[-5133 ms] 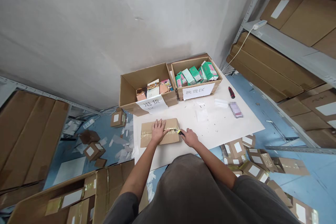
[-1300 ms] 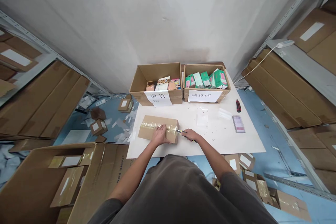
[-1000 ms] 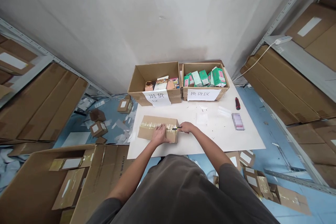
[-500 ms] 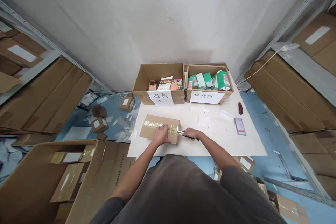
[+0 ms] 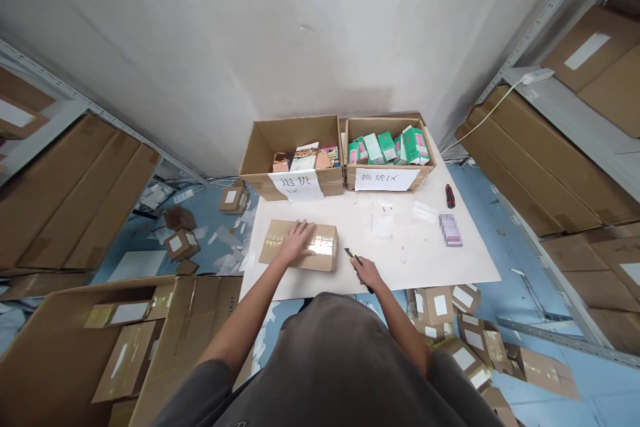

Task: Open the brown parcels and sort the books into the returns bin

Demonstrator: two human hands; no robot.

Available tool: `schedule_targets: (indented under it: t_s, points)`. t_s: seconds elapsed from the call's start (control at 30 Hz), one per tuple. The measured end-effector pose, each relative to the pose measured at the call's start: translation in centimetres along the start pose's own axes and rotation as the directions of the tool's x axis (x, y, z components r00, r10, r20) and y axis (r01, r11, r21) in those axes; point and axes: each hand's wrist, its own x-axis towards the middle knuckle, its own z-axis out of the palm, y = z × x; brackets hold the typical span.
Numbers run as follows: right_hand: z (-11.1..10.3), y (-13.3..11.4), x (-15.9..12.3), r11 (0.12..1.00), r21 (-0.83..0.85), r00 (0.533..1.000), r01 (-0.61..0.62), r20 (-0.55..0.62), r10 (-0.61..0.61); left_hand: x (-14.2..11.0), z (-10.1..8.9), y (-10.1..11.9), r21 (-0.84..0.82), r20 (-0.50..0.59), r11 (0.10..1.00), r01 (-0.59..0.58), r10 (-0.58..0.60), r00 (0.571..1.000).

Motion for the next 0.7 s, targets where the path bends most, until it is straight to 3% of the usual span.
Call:
schedule_targets:
  t_s: [0.17,0.37,0.53,0.7]
  points:
    - [-0.7,-2.9,-0.2,0.984,-0.168,0.997,0.056,-0.036,-0.062,2.2,0.5,-0.9,0.071,0.060,0.997,0.022,-0.026,0.998]
    - [0.7,-5.0,0.5,0.844,-0.478,0.966,0.243,0.039,-0.256,2.1,1.3,-2.0,0.093,-0.053,0.994,-0.057,0.063,0.997]
    - [1.7,-5.5,1.0,0.721,-0.657,0.954,0.220,-0.008,-0.299,1.9,2.7,-2.1,0.169,-0.216,0.982,-0.081,0.117,0.969]
    - [2.4,-6.3,1.8,0.675,-0.723,0.958,0.148,-0.065,-0.279,2.0,3.8,-1.8,0.136,-0.308,0.989,-0.064,0.103,0.946]
